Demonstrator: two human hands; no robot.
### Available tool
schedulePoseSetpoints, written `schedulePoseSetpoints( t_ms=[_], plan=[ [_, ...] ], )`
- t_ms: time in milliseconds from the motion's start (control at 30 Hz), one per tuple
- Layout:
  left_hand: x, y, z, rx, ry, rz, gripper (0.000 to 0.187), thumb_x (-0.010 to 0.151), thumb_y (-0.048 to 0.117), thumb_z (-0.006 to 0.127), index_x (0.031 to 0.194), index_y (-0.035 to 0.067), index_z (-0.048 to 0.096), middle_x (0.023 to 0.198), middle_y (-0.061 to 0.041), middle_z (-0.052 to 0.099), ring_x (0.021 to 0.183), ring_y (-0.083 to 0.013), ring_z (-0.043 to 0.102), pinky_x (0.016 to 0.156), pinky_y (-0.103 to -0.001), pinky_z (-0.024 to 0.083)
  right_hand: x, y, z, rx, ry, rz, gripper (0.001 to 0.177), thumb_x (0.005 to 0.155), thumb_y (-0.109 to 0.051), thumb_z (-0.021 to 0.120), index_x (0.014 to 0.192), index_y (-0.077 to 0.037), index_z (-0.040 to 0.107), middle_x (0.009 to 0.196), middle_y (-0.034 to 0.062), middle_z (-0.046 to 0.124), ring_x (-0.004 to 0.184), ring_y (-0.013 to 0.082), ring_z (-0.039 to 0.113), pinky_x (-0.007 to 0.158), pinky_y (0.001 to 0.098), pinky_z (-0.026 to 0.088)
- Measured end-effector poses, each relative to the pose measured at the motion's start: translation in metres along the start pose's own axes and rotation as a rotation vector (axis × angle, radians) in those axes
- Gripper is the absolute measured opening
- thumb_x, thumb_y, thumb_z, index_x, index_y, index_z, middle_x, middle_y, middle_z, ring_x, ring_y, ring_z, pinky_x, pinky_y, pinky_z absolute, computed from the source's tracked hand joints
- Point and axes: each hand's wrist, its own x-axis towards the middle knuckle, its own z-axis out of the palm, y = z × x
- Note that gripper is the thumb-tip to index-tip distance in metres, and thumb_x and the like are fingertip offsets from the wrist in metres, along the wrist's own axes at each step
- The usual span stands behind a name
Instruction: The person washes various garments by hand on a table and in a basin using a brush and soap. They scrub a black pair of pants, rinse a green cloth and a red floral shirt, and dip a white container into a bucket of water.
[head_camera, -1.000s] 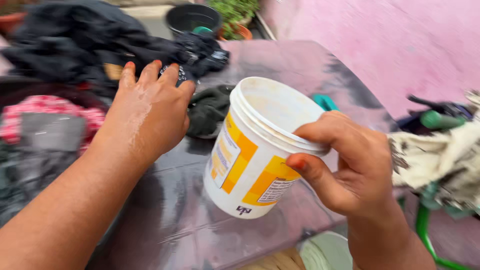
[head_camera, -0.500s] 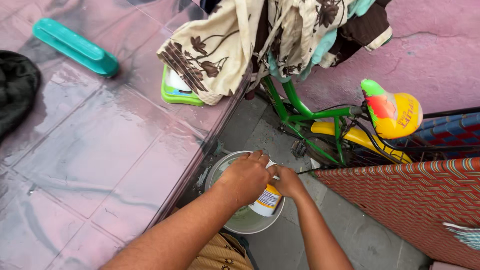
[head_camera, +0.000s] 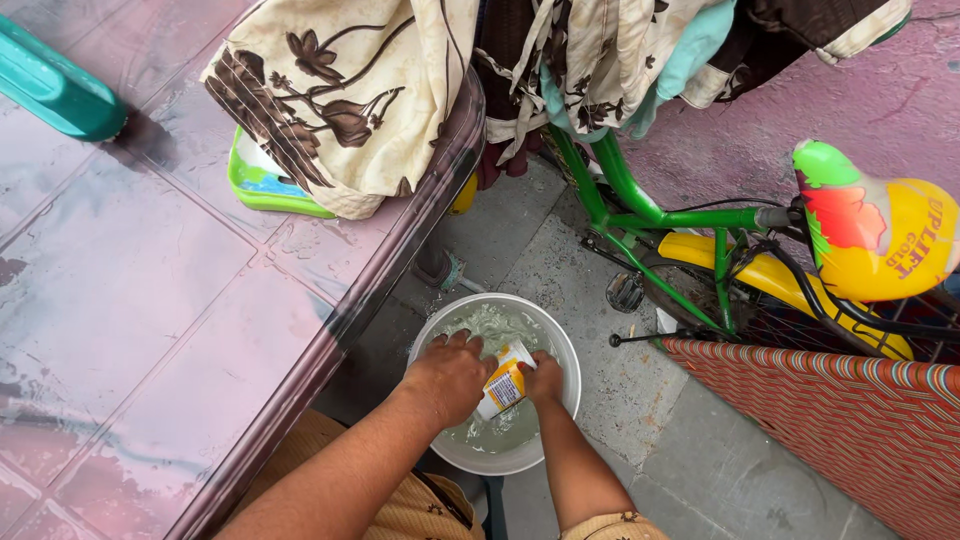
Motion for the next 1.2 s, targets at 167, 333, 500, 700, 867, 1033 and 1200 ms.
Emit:
schedulePoseSetpoints(
  t_ms=[167, 333, 500, 700, 867, 1033, 1200],
  plan=[
    [0.000, 0.001, 0.010, -0.069, 0.013, -0.003, 0.047, 0.093, 0.024, 0.068, 0.138, 0.011, 0.058, 0.149, -0.018, 0.047, 0.141, -0.0356, 0.040, 0.117, -0.050, 0.031, -0.021, 0.009, 0.028, -0.154, -0.024, -0.345, 0.043, 0.087, -0.030, 0.079, 0.112, 0.001, 0.064, 0.101, 0.0269, 0.069, 0.097, 0.0461, 0.067, 0.083, 0.0515, 0.052],
    [-0.009, -0.005, 0.010, -0.044, -0.019, -0.033, 0.044, 0.096, 0.023, 0.065, 0.138, 0.012, 0.059, 0.149, -0.017, 0.048, 0.145, -0.0344, 0.039, 0.118, -0.049, 0.032, -0.051, -0.006, 0.049, -0.315, -0.178, -0.291, 0.033, 0.088, -0.023, 0.070, 0.118, -0.008, 0.068, 0.100, 0.0230, 0.072, 0.098, 0.0412, 0.070, 0.087, 0.0513, 0.053],
    [-0.013, -0.006, -0.001, 0.004, -0.070, -0.033, 0.050, 0.096, 0.027, 0.065, 0.142, 0.011, 0.053, 0.153, -0.018, 0.041, 0.147, -0.0349, 0.032, 0.119, -0.050, 0.028, -0.094, -0.023, 0.020, -0.578, -0.148, -0.543, 0.027, 0.087, -0.008, 0.063, 0.111, -0.011, 0.073, 0.095, 0.0183, 0.075, 0.090, 0.0377, 0.070, 0.086, 0.0480, 0.054],
    [-0.009, 0.000, -0.001, 0.027, 0.040, -0.029, 0.052, 0.095, 0.013, 0.062, 0.145, 0.009, 0.050, 0.158, -0.020, 0.037, 0.148, -0.0348, 0.032, 0.119, -0.048, 0.030, -0.152, -0.070, -0.074, -0.482, 0.001, -0.931, 0.034, 0.077, 0.002, 0.061, 0.107, -0.005, 0.076, 0.088, 0.0182, 0.076, 0.080, 0.0325, 0.072, 0.083, 0.0430, 0.053],
    [-0.031, 0.004, -0.017, -0.328, 0.377, 0.012, 0.059, 0.083, 0.000, 0.060, 0.141, 0.006, 0.055, 0.154, -0.023, 0.041, 0.145, -0.0371, 0.037, 0.114, -0.045, 0.036, -0.210, -0.141, -0.166, -0.570, -0.025, -0.981, 0.023, 0.080, -0.008, 0.069, 0.101, -0.007, 0.079, 0.077, 0.0162, 0.075, 0.074, 0.0321, 0.070, 0.077, 0.0421, 0.053],
    [-0.067, 0.009, -0.063, -0.703, 0.707, 0.187, 0.039, 0.099, 0.014, 0.056, 0.135, -0.001, 0.058, 0.139, -0.024, 0.058, 0.131, -0.0401, 0.054, 0.109, -0.045, 0.044, -0.265, -0.221, -0.251, -0.650, -0.022, -1.125, 0.024, 0.074, -0.008, 0.071, 0.097, -0.007, 0.078, 0.076, 0.0125, 0.077, 0.071, 0.0313, 0.070, 0.074, 0.0423, 0.053],
    [-0.129, -0.017, -0.125, -0.782, 1.056, 0.301, 0.039, 0.103, 0.019, 0.052, 0.135, -0.002, 0.058, 0.135, -0.022, 0.063, 0.126, -0.0391, 0.060, 0.107, -0.045, 0.047, -0.326, -0.305, -0.320, -0.718, 0.027, -1.365, 0.039, 0.066, -0.011, 0.078, 0.104, -0.011, 0.076, 0.076, 0.0058, 0.078, 0.071, 0.0274, 0.070, 0.070, 0.0413, 0.054]
  ],
)
